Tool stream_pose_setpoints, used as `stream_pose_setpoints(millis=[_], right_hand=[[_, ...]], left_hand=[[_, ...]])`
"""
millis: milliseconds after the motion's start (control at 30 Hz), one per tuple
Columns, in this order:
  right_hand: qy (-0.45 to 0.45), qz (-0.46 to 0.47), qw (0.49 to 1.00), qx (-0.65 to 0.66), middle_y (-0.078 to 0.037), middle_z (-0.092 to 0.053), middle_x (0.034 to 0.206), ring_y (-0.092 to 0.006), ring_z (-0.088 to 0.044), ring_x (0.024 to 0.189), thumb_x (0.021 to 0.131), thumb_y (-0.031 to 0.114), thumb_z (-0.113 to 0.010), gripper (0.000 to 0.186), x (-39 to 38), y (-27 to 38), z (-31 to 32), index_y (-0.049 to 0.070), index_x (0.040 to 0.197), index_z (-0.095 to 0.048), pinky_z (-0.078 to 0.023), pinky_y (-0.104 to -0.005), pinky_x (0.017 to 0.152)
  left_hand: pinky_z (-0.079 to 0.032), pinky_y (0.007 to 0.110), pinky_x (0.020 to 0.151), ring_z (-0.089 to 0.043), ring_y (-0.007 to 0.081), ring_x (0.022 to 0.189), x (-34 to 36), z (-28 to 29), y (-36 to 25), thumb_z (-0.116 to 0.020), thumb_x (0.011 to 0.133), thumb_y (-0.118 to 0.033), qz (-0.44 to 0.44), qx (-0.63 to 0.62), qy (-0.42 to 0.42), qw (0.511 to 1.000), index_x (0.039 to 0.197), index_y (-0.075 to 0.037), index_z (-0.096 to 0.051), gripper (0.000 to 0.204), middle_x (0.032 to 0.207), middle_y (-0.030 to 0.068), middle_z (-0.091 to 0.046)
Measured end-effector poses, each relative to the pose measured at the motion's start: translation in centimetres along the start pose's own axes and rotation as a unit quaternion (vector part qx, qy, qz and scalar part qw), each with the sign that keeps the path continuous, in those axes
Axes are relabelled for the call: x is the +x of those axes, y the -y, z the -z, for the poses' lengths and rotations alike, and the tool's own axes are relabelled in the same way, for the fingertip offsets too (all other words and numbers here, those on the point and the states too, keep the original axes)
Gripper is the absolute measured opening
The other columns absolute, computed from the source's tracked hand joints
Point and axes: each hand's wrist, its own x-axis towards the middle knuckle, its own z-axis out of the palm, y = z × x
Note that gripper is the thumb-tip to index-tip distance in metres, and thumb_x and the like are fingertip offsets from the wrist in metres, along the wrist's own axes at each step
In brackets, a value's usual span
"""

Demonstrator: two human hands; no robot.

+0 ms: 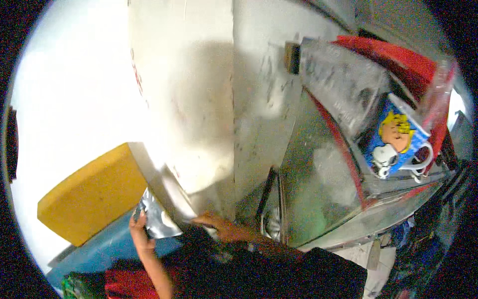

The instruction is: The person is applying drywall compound to a corner/edge of a wall using a putty knife.

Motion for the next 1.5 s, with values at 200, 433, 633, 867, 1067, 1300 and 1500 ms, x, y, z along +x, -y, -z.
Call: stream_pose_setpoints(millis=[200,433,633,867,1067,1300,1500], right_hand=[[-0.470,0.201,0.790,-0.338,-0.016,-0.045,0.123,-0.0278,-0.042,0.119,0.066,-0.015,-0.037,0.057,6.7,18.4,20.0,-0.004,0.122,-0.044,-0.028,-0.0357,0.102],[-0.472,0.285,0.686,-0.475,-0.013,-0.047,0.112,-0.0358,-0.046,0.106,0.058,-0.014,-0.048,0.068,18.6,25.9,32.0,0.014,0.120,-0.050,-0.036,-0.0435,0.091],[-0.423,0.292,0.673,-0.531,-0.017,-0.048,0.115,-0.0326,-0.047,0.106,0.062,-0.014,-0.044,0.067,21.4,29.1,33.0,0.006,0.126,-0.042,-0.038,-0.0354,0.090],[-0.441,0.251,0.666,-0.547,-0.019,-0.047,0.109,-0.0389,-0.046,0.101,0.062,-0.015,-0.044,0.060,22.6,28.2,32.2,0.006,0.118,-0.048,-0.038,-0.0415,0.087],[-0.450,0.250,0.640,-0.571,-0.013,-0.046,0.113,-0.0359,-0.046,0.104,0.057,-0.013,-0.046,0.069,22.9,26.4,31.2,0.015,0.120,-0.050,-0.038,-0.0408,0.090],[-0.458,0.242,0.634,-0.574,-0.013,-0.046,0.114,-0.0361,-0.045,0.104,0.056,-0.012,-0.047,0.070,22.6,24.8,31.3,0.013,0.121,-0.049,-0.038,-0.0409,0.090],[-0.447,0.229,0.641,-0.580,-0.013,-0.046,0.114,-0.0335,-0.045,0.105,0.053,-0.009,-0.057,0.073,22.3,23.9,30.6,0.015,0.121,-0.049,-0.033,-0.0427,0.091]], left_hand=[[-0.048,0.030,0.077,-0.060,0.0187,0.086,10.1,5.9,0.8,-0.065,0.072,-0.017,0.064,0.099,0.277,0.954,0.109,0.001,-0.056,0.042,0.101,0.0089,-0.061],[-0.048,0.029,0.076,-0.062,0.0198,0.083,11.8,6.9,1.7,-0.074,0.059,-0.022,0.151,0.006,0.369,0.917,0.121,0.011,-0.043,0.077,0.099,0.0120,-0.062],[-0.046,0.034,0.084,-0.061,0.0262,0.092,11.7,7.6,1.8,-0.071,0.059,-0.018,0.122,-0.003,0.394,0.911,0.121,0.014,-0.041,0.076,0.108,0.0202,-0.059],[-0.045,0.035,0.086,-0.060,0.0265,0.095,11.3,7.3,1.5,-0.072,0.063,-0.018,0.125,-0.011,0.413,0.902,0.122,0.014,-0.040,0.074,0.109,0.0204,-0.058],[-0.045,0.035,0.086,-0.060,0.0265,0.096,11.2,7.4,1.7,-0.072,0.065,-0.021,0.115,-0.009,0.411,0.904,0.123,0.013,-0.041,0.074,0.108,0.0195,-0.059],[-0.046,0.033,0.083,-0.061,0.0232,0.093,11.9,7.8,2.3,-0.072,0.066,-0.021,0.112,-0.002,0.417,0.902,0.123,0.011,-0.042,0.072,0.107,0.0169,-0.060],[-0.046,0.033,0.084,-0.061,0.0234,0.092,11.9,8.0,2.6,-0.072,0.065,-0.020,0.114,-0.011,0.410,0.905,0.123,0.011,-0.041,0.073,0.106,0.0168,-0.060]])
